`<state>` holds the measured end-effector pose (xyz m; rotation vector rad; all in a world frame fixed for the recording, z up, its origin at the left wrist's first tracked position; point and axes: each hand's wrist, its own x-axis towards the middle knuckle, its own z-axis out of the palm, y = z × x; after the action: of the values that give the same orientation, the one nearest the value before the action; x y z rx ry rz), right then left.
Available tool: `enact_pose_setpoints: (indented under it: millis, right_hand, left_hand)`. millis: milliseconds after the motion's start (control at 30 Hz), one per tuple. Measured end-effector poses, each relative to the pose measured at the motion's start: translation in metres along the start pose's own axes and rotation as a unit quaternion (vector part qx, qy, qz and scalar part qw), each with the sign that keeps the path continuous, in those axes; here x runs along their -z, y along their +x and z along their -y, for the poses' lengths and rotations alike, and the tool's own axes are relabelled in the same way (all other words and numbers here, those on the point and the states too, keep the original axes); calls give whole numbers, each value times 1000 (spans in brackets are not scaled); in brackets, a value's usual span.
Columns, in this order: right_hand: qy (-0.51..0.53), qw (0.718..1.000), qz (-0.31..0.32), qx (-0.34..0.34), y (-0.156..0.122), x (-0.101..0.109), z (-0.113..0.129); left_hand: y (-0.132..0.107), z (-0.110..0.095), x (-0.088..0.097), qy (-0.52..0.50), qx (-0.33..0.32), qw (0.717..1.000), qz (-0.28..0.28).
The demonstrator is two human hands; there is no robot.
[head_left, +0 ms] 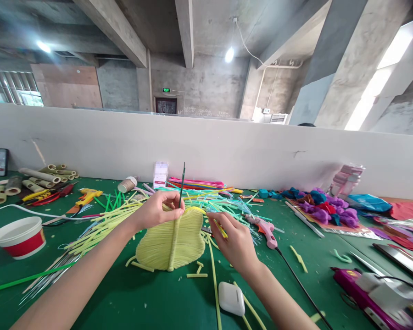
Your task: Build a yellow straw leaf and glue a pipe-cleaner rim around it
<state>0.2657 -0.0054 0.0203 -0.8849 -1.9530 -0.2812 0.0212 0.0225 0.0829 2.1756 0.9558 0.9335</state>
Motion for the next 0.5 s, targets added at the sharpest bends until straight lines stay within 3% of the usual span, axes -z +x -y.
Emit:
enact_pose_setpoints:
  millis: [500]
  right_hand:
    - [0, 1000, 2, 0, -2, -1, -2]
  left_hand:
    - [0, 3, 0, 6, -1, 1000, -4]
